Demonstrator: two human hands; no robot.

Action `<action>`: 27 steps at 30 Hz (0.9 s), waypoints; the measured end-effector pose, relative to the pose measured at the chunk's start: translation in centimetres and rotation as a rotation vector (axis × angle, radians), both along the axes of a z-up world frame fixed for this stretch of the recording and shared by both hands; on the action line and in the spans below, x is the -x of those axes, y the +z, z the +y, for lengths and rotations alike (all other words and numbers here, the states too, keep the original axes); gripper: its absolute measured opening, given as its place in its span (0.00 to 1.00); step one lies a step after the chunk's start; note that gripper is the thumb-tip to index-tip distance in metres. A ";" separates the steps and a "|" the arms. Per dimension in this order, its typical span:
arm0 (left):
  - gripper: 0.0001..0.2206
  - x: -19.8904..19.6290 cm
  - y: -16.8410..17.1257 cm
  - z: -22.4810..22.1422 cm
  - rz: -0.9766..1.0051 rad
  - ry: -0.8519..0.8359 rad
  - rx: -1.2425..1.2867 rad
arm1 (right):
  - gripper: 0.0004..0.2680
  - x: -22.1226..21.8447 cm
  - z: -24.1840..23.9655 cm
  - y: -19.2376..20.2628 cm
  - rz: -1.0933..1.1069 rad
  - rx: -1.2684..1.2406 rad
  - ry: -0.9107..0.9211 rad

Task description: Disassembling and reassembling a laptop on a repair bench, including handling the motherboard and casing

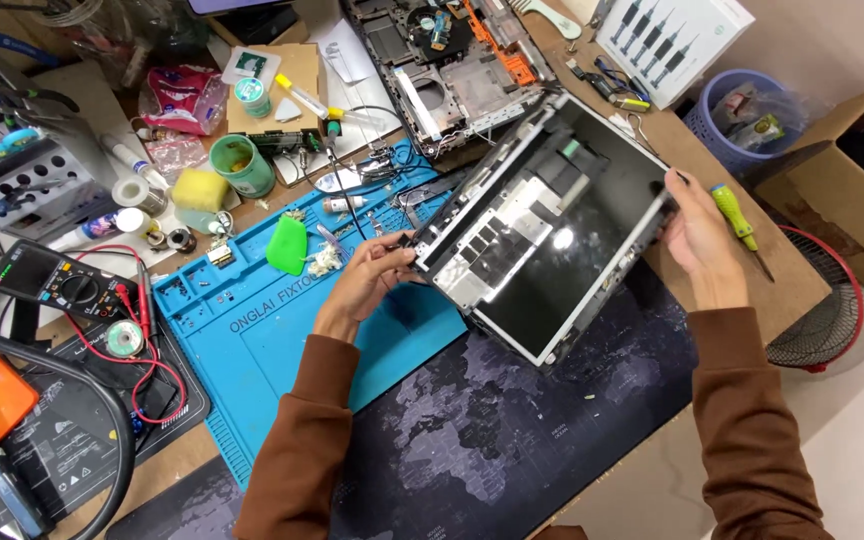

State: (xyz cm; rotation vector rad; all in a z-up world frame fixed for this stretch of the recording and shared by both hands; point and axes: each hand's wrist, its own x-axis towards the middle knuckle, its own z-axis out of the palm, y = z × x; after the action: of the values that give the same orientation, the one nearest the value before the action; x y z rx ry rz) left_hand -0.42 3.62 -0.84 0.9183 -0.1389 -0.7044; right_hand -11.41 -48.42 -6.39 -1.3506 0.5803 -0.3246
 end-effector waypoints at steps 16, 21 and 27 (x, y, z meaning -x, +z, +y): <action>0.11 -0.5 1.7 -4.2 0.121 0.273 -0.191 | 0.11 6.1 8.7 9.3 0.443 0.488 -0.025; 0.36 1.1 4.0 -4.7 -0.105 0.306 -0.376 | 0.17 4.8 4.7 4.4 0.241 0.696 0.033; 0.35 2.4 7.9 -4.7 -0.157 0.195 -0.473 | 0.15 3.8 3.8 3.4 0.186 0.765 0.023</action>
State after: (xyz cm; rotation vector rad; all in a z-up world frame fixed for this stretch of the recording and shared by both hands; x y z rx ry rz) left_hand -2.78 -1.09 7.08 1.4207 -0.0185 -0.4883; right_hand -15.21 -44.60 -3.02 -2.1393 0.6201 -0.4263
